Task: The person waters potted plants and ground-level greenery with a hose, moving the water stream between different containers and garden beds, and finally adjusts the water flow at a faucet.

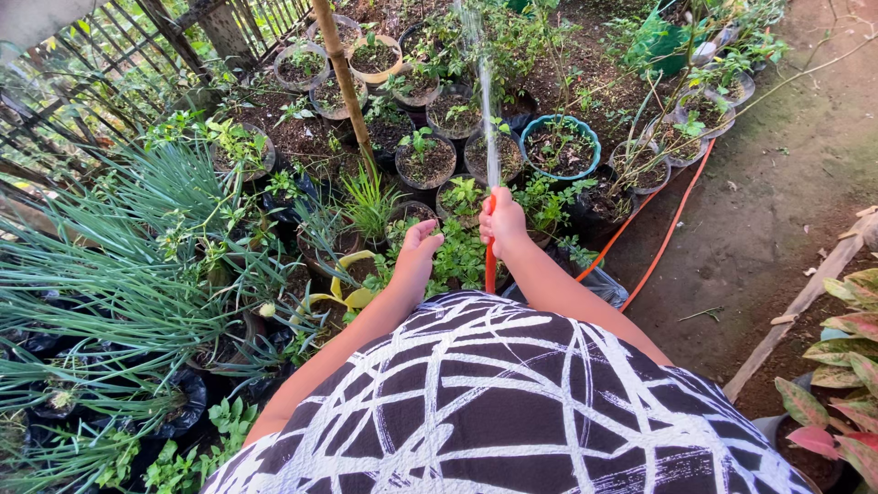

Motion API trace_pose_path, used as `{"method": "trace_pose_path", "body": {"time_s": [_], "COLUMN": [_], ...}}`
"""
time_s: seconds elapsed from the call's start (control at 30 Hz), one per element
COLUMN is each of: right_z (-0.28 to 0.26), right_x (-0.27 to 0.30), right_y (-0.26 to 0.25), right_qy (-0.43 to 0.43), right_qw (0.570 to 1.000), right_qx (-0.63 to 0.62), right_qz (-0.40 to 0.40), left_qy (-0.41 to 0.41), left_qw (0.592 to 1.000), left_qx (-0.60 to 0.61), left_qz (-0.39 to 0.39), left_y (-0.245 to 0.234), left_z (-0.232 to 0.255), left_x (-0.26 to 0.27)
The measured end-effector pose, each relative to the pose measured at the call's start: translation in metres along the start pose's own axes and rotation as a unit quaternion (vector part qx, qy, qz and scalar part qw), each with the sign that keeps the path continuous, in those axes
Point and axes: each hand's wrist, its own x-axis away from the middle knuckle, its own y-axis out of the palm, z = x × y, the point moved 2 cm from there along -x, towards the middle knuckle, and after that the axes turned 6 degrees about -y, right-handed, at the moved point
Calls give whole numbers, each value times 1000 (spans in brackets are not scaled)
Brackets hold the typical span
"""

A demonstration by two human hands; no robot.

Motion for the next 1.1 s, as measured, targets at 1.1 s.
{"method": "trace_pose_path", "body": {"time_s": [1.1], "right_z": [-8], "right_x": [43], "right_y": [-54], "right_qy": [-81], "right_qw": [986], "right_qx": [-73], "right_qz": [129], "left_qy": [-50], "left_qw": [995], "left_qx": [-12], "left_qz": [-89], "left_y": [23], "left_z": [-15], "left_x": [9]}}
